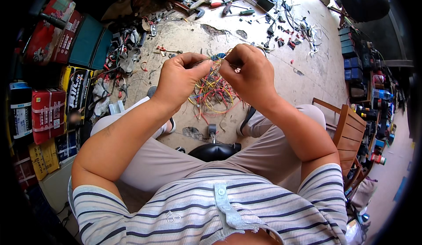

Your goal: The person sits on the floor and manipulates a bundle of multi-colored wires, twisting and arranging them by hand. They handle the wires continuously, occasionally picking up small components from the cluttered floor.

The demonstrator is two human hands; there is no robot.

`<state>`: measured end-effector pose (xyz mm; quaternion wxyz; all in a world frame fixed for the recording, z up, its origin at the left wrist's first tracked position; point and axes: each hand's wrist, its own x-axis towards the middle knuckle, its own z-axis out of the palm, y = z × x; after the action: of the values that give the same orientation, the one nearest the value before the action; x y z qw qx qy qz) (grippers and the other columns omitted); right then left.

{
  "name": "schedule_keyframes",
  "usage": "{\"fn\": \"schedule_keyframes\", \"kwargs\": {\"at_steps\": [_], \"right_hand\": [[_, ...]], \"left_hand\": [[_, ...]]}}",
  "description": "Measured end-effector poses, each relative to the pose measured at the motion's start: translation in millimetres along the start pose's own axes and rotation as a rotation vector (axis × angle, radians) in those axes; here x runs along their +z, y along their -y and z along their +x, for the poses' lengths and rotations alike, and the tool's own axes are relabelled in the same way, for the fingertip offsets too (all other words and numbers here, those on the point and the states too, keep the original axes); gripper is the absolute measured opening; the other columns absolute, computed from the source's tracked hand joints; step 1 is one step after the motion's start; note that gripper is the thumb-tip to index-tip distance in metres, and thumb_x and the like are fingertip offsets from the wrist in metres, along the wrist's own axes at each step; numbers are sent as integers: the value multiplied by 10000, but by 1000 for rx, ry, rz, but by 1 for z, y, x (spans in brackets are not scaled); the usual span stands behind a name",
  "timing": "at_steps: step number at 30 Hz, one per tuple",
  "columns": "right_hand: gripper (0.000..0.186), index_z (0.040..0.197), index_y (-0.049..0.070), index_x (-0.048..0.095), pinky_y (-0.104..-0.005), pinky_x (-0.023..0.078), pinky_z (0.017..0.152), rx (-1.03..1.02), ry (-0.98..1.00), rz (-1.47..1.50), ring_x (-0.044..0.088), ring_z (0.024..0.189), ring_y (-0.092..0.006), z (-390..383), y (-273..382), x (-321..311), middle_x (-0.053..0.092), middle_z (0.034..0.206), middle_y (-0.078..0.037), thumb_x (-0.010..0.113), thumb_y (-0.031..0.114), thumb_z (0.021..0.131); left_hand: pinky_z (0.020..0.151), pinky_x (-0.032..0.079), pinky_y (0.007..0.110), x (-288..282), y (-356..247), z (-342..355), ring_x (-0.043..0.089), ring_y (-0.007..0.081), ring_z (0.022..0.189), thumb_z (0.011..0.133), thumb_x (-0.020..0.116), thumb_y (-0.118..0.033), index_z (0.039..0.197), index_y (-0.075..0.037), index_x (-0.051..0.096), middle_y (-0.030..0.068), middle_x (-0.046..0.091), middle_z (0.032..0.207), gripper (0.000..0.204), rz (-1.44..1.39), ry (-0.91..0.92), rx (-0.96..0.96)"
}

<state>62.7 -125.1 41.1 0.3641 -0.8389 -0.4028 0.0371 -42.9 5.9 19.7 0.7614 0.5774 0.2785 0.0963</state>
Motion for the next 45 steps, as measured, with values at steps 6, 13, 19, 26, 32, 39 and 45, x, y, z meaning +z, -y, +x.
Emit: {"fn": "schedule_keyframes", "kwargs": {"at_steps": [6,13,19,26,32,39,45], "right_hand": [[127,671,71,563,-382,451,611,18,-4,-55,573,707,-255,0,3,-1,582,698,-67,632,175,701],[139,696,57,588,-364,457,617,28,33,78,578,694,-244,-2,-2,0,593,706,-75,638,185,712],[160,764,53,629,-333,460,586,164,63,282,590,639,-221,-1,-6,2,618,721,-87,650,211,748],[177,775,59,638,-337,463,579,159,72,210,606,628,-224,1,-4,1,631,708,-88,650,235,758],[190,760,56,632,-340,465,579,179,78,182,615,634,-228,2,-3,1,637,709,-91,651,244,757],[208,794,33,636,-315,478,591,244,115,293,637,637,-200,2,-6,2,654,707,-97,647,241,785],[189,810,-32,601,-221,395,521,298,146,458,503,593,-59,1,-4,2,585,661,-23,627,155,829]], "left_hand": [[612,406,176,-2,2,0,502,21,678,824,669,-97,894,-21,654,-31,601,763,104,111,0,60],[600,400,173,0,0,-1,493,17,669,824,671,-106,905,-20,654,-36,592,752,119,128,-3,85],[603,387,168,1,-4,-1,491,17,667,836,657,-143,925,-40,641,-29,594,774,137,26,-15,3],[597,388,178,-2,-4,0,510,34,662,833,639,-112,882,-46,608,-15,588,759,88,-67,26,-39],[560,381,163,-2,0,3,510,28,636,840,633,-100,867,-66,589,-24,583,757,62,-117,16,-43],[548,386,157,-1,-2,3,511,34,605,838,633,-91,860,-59,582,-23,579,730,64,-106,27,-73],[559,385,163,0,-1,1,506,31,613,839,631,-95,862,-54,583,-26,575,725,67,-87,15,-74]]}}
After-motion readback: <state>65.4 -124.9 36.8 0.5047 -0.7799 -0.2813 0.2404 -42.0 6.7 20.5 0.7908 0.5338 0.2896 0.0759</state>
